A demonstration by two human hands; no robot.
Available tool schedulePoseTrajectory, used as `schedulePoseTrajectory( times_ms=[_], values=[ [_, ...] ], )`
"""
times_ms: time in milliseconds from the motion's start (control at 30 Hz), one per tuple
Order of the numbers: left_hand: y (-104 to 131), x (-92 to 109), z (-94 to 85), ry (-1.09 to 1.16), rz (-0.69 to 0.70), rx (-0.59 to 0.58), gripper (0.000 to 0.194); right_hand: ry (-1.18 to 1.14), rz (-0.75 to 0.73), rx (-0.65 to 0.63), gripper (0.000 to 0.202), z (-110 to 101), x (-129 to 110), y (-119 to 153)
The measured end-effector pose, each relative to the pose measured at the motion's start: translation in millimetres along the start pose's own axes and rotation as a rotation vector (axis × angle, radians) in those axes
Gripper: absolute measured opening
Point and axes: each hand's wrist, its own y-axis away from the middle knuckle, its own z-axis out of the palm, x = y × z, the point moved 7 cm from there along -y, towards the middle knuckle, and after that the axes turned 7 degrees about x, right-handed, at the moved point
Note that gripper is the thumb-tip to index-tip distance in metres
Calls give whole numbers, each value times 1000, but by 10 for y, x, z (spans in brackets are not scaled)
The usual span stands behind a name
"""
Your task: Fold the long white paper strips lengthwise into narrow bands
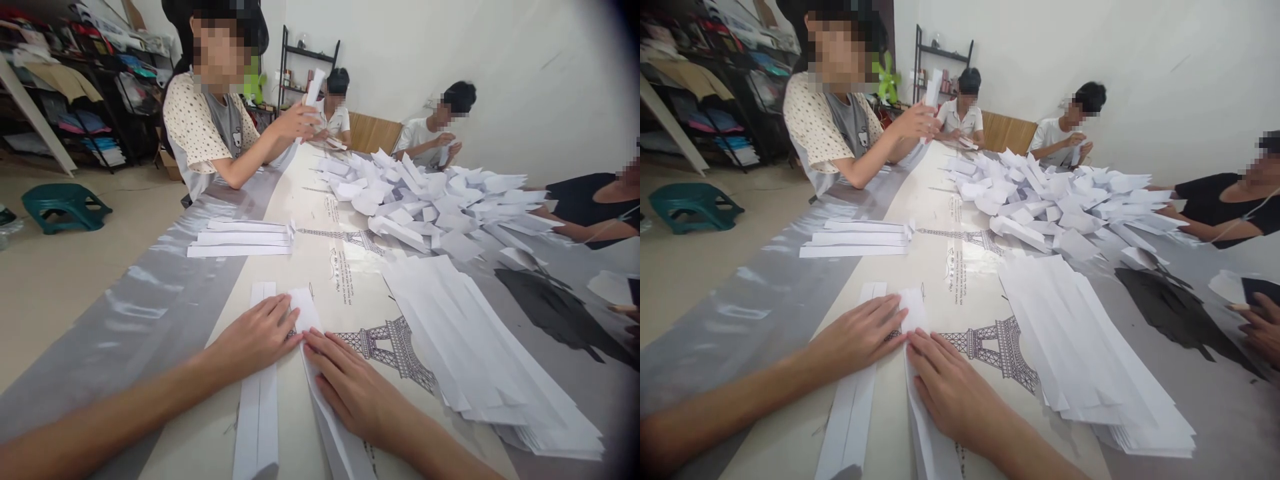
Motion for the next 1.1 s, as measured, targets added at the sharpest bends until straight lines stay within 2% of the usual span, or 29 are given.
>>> schedulePoseTrajectory(
  times_ms=[100,333,567,933,1000,1100],
  values=[
    [16,47,30,-70,62,-5,33,3,12,-21,45,20,4,-11],
    [-11,35,-21,-23,-3,41,32,-37,47,-25,47,10,42,-2],
    [-47,150,-45,-170,102,-49,26,-43,66,-49,55,14,48,-16],
    [-83,168,-82,-206,136,-35,25,1,36,-65,58,63,46,-11],
    [-84,147,-85,-176,114,-29,26,8,33,-63,57,63,47,-15],
    [-70,68,-92,-57,7,1,29,13,24,-64,56,63,50,-19]
  ],
)
